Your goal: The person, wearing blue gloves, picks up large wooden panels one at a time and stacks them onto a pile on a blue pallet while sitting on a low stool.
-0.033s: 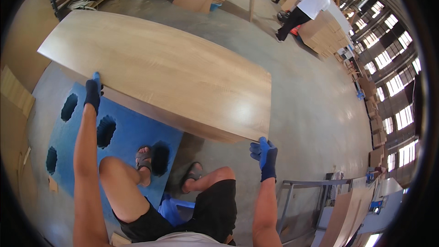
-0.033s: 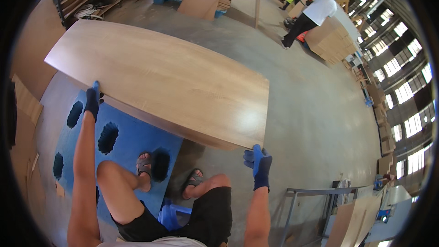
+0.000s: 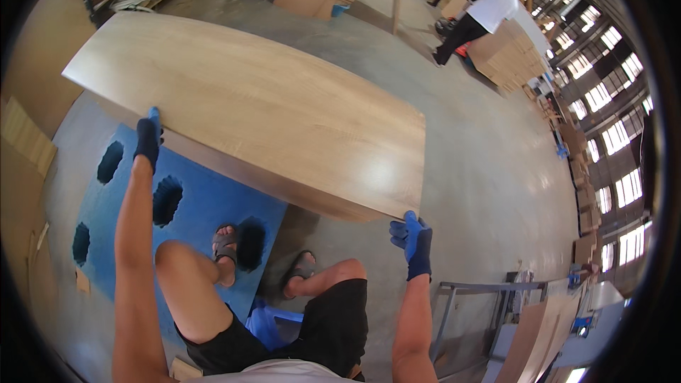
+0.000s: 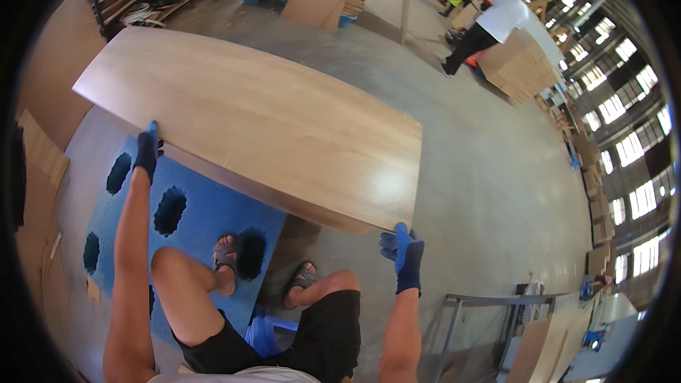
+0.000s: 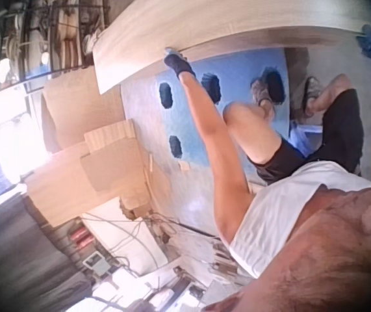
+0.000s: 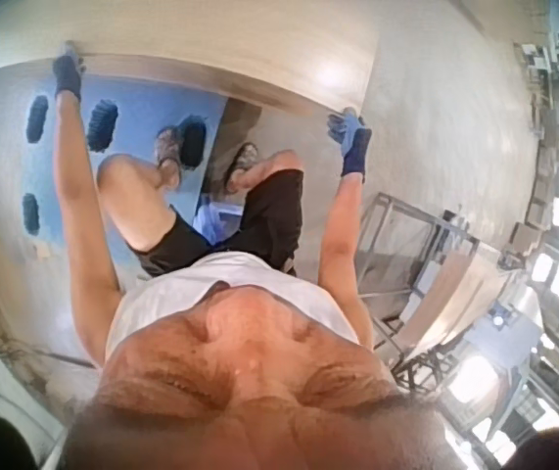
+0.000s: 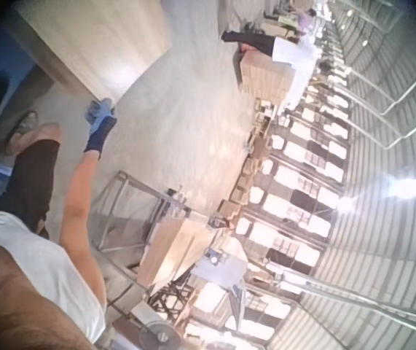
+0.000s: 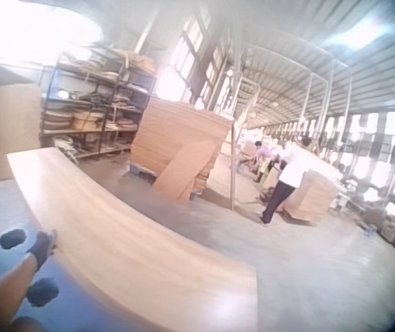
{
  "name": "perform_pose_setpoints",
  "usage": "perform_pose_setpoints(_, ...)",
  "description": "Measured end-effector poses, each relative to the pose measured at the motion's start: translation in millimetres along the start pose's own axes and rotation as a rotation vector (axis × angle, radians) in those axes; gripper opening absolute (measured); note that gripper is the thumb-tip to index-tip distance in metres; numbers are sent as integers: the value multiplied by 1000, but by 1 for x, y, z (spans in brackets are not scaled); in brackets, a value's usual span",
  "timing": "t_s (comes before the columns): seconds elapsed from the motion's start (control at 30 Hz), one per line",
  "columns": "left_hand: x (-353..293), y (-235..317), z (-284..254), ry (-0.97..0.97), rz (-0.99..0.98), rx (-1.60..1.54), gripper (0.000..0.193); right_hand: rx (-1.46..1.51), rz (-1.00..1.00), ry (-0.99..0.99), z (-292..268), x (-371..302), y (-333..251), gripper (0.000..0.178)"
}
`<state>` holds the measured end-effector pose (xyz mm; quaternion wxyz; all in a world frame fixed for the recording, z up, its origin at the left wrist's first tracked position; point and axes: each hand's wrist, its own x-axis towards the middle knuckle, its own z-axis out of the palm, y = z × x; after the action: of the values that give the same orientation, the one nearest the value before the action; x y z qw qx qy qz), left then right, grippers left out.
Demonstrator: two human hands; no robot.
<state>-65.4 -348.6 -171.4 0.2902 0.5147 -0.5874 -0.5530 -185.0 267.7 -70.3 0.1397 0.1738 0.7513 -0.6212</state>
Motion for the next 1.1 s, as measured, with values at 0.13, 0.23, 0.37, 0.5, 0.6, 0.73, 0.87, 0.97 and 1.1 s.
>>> perform_pose_setpoints(0.13,17,-6,-2,67,116,39,49,-78,-16,-49,10,6,-7,33)
perform_pose_setpoints(0.23,18,6,5,131,193,354,50,-64,-1,5,18,6,-6,33)
perform_pose_setpoints(0.37,0,37,8,157,150,432,48,-91,-71,-53,24,10,-7,30)
perform_pose_setpoints(0.5,-18,66,1,41,-38,327,41,-150,-60,-8,25,18,-3,32)
perform_pose_setpoints(0.6,-24,76,-4,8,-75,294,41,-92,-62,56,27,22,3,31)
perform_pose_setpoints(0.73,-20,71,-3,60,-56,304,42,-80,-83,5,27,23,2,32)
perform_pose_setpoints(0.87,-1,51,3,103,48,333,48,-71,-79,-36,25,18,-1,33)
perform_pose_setpoints(0.97,17,28,8,152,209,368,50,26,-80,46,25,18,3,35)
perform_pose_setpoints(1.1,31,10,7,66,165,142,51,98,-142,29,23,27,10,30)
